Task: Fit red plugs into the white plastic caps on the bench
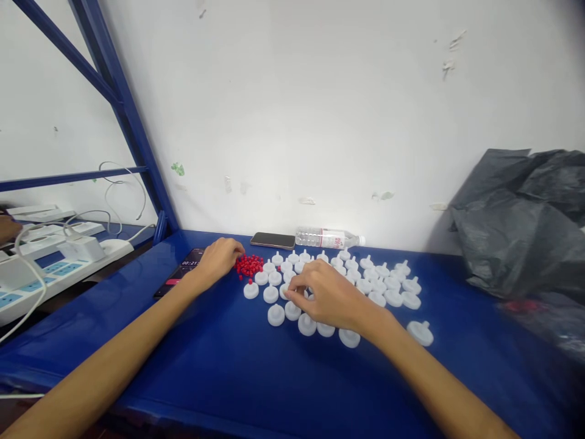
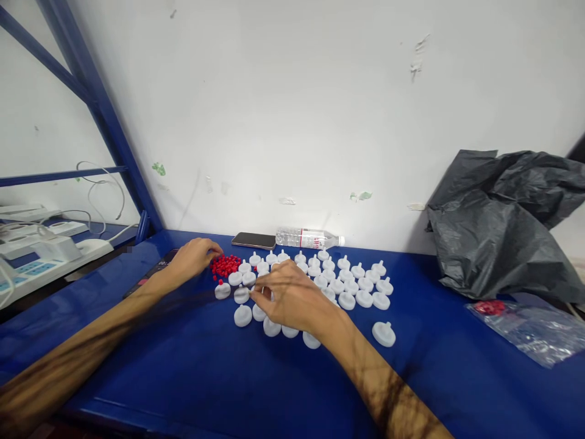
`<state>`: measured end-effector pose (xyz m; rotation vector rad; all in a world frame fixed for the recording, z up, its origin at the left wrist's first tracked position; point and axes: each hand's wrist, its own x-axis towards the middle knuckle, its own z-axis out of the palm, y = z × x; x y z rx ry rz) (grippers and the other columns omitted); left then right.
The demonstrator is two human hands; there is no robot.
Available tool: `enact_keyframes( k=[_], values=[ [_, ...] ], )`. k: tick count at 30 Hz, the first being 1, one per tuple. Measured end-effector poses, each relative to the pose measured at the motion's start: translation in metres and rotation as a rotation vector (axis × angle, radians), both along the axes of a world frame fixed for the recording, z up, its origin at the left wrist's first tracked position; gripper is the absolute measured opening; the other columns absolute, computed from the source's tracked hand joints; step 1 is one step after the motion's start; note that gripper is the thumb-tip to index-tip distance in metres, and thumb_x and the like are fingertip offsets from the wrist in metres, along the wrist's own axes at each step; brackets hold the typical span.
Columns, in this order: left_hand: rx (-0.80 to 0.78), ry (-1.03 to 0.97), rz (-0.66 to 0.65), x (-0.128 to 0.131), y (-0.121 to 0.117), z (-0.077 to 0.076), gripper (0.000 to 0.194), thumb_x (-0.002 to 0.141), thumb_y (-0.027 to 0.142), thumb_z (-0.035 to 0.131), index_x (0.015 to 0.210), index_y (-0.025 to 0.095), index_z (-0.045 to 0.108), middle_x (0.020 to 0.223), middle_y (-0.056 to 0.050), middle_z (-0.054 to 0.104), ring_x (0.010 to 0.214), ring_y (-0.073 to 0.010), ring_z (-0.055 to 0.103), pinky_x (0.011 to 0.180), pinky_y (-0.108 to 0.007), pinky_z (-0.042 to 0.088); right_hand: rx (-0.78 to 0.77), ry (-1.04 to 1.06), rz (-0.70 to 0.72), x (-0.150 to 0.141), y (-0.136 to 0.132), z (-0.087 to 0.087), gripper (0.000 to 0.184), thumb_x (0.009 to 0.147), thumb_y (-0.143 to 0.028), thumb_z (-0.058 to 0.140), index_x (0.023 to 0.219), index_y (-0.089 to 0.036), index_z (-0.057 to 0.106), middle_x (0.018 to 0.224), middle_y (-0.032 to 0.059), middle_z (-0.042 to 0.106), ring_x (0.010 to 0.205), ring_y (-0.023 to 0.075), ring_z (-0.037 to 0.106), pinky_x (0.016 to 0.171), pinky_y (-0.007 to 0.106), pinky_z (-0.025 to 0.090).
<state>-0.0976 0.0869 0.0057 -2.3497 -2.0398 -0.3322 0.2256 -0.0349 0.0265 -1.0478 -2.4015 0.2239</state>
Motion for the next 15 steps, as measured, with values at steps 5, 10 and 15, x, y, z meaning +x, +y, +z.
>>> enact_keyframes(
  k=[5,10,15],
  values=[
    [-0.021,-0.01,-0.011,0.002,-0.005,0.003,0.038,0.116,0.008,0.068,0.121,0.023,0.103,0.131,-0.016,0.101,0.127,-0.036,0.092,0.109,-0.04,0.067,0.005,0.0,0.025,-0.001,-0.001,-0.001,0.034,0.121,-0.024,0.078,0.091,-0.027,0.093,0.083,0.0029,0.092,0.085,0.0262,0.087,0.112,0.047,0.07],
    [-0.023,-0.044,-0.011,0.005,-0.009,0.008,0.03,0.113,0.012,0.074,0.117,0.022,0.101,0.125,-0.018,0.101,0.12,-0.0358,0.092,0.108,-0.041,0.067,0.044,0.062,0.049,-0.005,-0.002,-0.006,0.021,0.123,-0.025,0.077,0.111,-0.024,0.094,0.109,0.0062,0.1,0.105,0.0274,0.091,0.118,0.048,0.068],
    [-0.019,-0.054,0.0,0.008,-0.013,0.01,0.028,0.116,0.013,0.073,0.116,0.021,0.1,0.122,-0.018,0.1,0.117,-0.0358,0.092,0.107,-0.041,0.066,0.054,0.044,0.09,-0.01,-0.003,-0.014,0.022,0.127,-0.033,0.075,0.131,-0.024,0.095,0.137,0.0101,0.099,0.137,0.0312,0.09,0.131,0.052,0.065]
  ],
)
